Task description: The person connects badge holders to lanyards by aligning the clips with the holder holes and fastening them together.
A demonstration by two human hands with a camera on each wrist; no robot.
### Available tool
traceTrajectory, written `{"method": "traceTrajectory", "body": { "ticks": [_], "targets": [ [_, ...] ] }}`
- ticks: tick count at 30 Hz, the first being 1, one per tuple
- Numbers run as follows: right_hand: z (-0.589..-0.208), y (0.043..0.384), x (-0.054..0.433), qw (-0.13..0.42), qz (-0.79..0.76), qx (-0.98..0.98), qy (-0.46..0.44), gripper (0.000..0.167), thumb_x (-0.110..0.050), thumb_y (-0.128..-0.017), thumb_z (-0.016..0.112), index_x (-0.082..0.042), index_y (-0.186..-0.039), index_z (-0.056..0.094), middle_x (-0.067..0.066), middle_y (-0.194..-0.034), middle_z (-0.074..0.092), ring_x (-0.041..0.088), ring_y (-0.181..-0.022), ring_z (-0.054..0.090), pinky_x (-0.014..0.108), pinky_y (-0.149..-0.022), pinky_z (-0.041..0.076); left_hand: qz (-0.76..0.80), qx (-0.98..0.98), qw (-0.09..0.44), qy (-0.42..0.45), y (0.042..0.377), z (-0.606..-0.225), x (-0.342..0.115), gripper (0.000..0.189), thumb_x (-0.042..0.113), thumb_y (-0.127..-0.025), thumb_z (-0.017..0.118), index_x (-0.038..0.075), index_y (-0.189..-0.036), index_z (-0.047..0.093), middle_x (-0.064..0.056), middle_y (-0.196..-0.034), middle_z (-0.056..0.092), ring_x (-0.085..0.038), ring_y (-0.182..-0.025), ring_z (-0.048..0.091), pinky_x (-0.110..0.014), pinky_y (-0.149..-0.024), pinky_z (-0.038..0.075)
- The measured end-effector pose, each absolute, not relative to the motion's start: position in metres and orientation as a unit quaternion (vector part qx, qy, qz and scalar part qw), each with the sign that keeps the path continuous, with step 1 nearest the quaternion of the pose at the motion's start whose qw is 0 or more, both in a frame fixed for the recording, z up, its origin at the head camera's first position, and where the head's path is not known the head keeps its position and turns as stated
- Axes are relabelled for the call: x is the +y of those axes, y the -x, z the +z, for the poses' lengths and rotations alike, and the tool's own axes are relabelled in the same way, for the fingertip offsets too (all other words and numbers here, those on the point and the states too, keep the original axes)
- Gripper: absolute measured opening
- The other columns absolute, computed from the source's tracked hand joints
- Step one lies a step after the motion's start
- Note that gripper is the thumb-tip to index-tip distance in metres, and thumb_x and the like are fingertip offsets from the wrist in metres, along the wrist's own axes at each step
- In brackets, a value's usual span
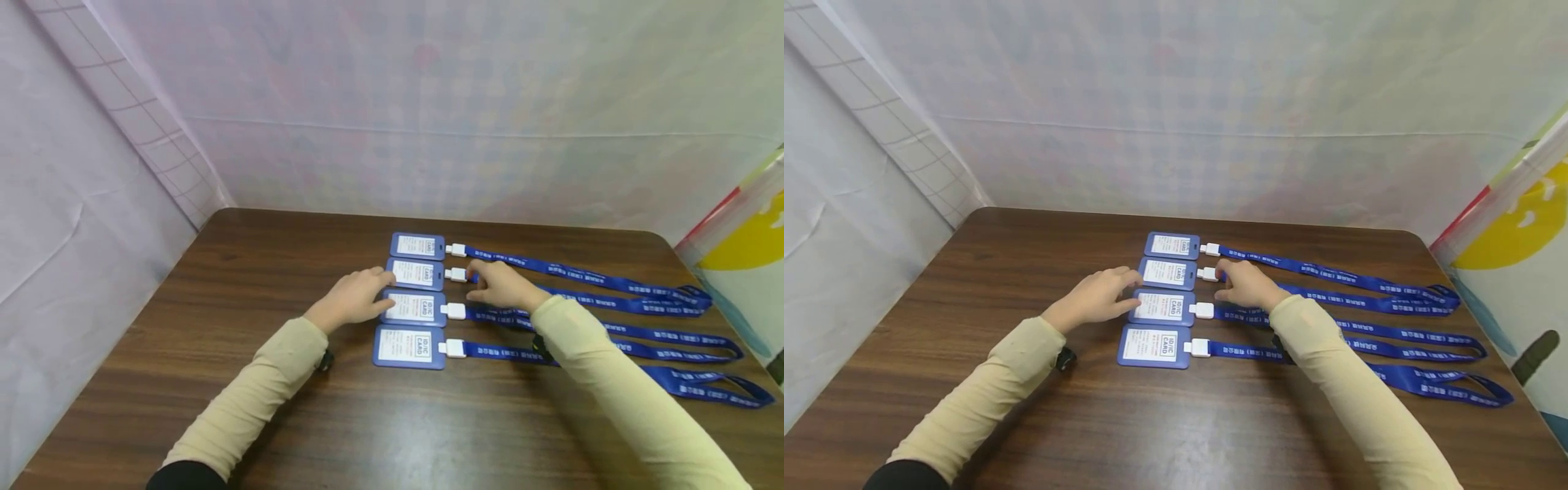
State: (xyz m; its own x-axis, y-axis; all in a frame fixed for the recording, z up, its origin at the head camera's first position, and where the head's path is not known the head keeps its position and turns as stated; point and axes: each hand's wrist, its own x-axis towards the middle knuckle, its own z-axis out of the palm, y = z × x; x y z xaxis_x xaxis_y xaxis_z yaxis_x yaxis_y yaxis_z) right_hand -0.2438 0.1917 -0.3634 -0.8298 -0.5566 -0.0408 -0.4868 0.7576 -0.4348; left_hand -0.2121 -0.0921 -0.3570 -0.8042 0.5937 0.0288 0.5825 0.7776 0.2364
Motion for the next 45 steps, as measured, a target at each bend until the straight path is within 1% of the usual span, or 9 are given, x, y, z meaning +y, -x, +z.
{"method": "traceTrajectory", "body": {
  "ticks": [10, 14, 20, 26, 30, 33, 40, 42, 45],
  "targets": [
    [-0.360, 0.256, 0.187, 0.102, -0.187, 0.942, 0.260, 0.040, -0.012, -0.082, 0.066, 0.005, -0.116, 0.052, 0.004, -0.071, 0.056, 0.016, -0.061, 0.051, 0.029, -0.056, 0.044, 0.124, 0.941, 0.030, -0.314, 0.212, -0.357, -0.093, 0.040, 0.027, -0.086, 0.062, 0.006, -0.119, 0.054, -0.011, -0.111, 0.058, -0.020, -0.086, 0.058, -0.033, -0.071, 0.050],
    [-0.361, 0.264, 0.185, 0.098, -0.183, 0.940, 0.270, 0.038, -0.011, -0.081, 0.067, 0.005, -0.113, 0.055, 0.006, -0.072, 0.057, 0.017, -0.062, 0.052, 0.030, -0.057, 0.045, 0.124, 0.943, 0.028, -0.308, 0.212, -0.357, -0.095, 0.042, 0.027, -0.087, 0.061, 0.007, -0.122, 0.052, -0.010, -0.114, 0.057, -0.021, -0.091, 0.058, -0.035, -0.074, 0.050],
    [-0.362, 0.275, 0.180, 0.106, -0.146, 0.947, 0.266, 0.042, -0.015, -0.079, 0.070, 0.006, -0.113, 0.057, 0.006, -0.073, 0.057, 0.018, -0.065, 0.051, 0.033, -0.060, 0.045, 0.120, 0.940, 0.019, -0.319, 0.210, -0.355, -0.095, 0.043, 0.026, -0.087, 0.061, 0.006, -0.124, 0.051, -0.011, -0.113, 0.057, -0.023, -0.091, 0.059, -0.035, -0.073, 0.050],
    [-0.362, 0.282, 0.174, 0.120, -0.127, 0.949, 0.261, 0.040, -0.019, -0.078, 0.071, 0.005, -0.109, 0.060, 0.012, -0.087, 0.062, 0.023, -0.076, 0.055, 0.038, -0.071, 0.047, 0.118, 0.940, 0.017, -0.320, 0.209, -0.353, -0.094, 0.045, 0.026, -0.086, 0.062, 0.006, -0.125, 0.051, -0.011, -0.112, 0.057, -0.023, -0.089, 0.058, -0.036, -0.072, 0.050],
    [-0.367, 0.283, 0.174, 0.112, -0.118, 0.949, 0.270, 0.036, -0.019, -0.077, 0.071, 0.005, -0.103, 0.062, 0.014, -0.090, 0.064, 0.026, -0.079, 0.057, 0.041, -0.075, 0.047, 0.115, 0.941, 0.025, -0.318, 0.209, -0.353, -0.094, 0.046, 0.027, -0.086, 0.062, 0.006, -0.126, 0.050, -0.011, -0.114, 0.057, -0.024, -0.092, 0.058, -0.037, -0.075, 0.050],
    [-0.370, 0.284, 0.175, 0.101, -0.116, 0.949, 0.276, 0.033, -0.018, -0.077, 0.071, 0.005, -0.100, 0.062, 0.013, -0.085, 0.063, 0.025, -0.075, 0.057, 0.040, -0.072, 0.047, 0.112, 0.942, 0.029, -0.315, 0.209, -0.353, -0.094, 0.047, 0.027, -0.086, 0.063, 0.007, -0.127, 0.050, -0.011, -0.116, 0.056, -0.024, -0.094, 0.058, -0.038, -0.077, 0.049],
    [-0.374, 0.285, 0.174, 0.109, -0.155, 0.946, 0.263, 0.026, -0.013, -0.078, 0.070, 0.004, -0.094, 0.058, 0.007, -0.067, 0.055, 0.016, -0.052, 0.054, 0.028, -0.052, 0.047, 0.109, 0.942, 0.027, -0.315, 0.210, -0.353, -0.094, 0.047, 0.027, -0.086, 0.063, 0.007, -0.126, 0.050, -0.011, -0.114, 0.056, -0.024, -0.094, 0.058, -0.038, -0.076, 0.049],
    [-0.374, 0.284, 0.174, 0.118, -0.164, 0.945, 0.256, 0.025, -0.012, -0.078, 0.070, 0.003, -0.094, 0.057, 0.007, -0.065, 0.054, 0.014, -0.048, 0.054, 0.026, -0.048, 0.047, 0.110, 0.942, 0.025, -0.317, 0.211, -0.352, -0.095, 0.046, 0.027, -0.086, 0.062, 0.007, -0.126, 0.051, -0.011, -0.114, 0.057, -0.024, -0.094, 0.058, -0.038, -0.077, 0.049],
    [-0.374, 0.285, 0.173, 0.127, -0.170, 0.944, 0.251, 0.023, -0.011, -0.079, 0.069, 0.002, -0.093, 0.056, 0.008, -0.067, 0.055, 0.015, -0.048, 0.053, 0.026, -0.048, 0.047, 0.112, 0.942, 0.026, -0.317, 0.212, -0.352, -0.096, 0.046, 0.027, -0.086, 0.062, 0.006, -0.125, 0.051, -0.010, -0.114, 0.057, -0.024, -0.094, 0.058, -0.038, -0.077, 0.049]
  ]
}}
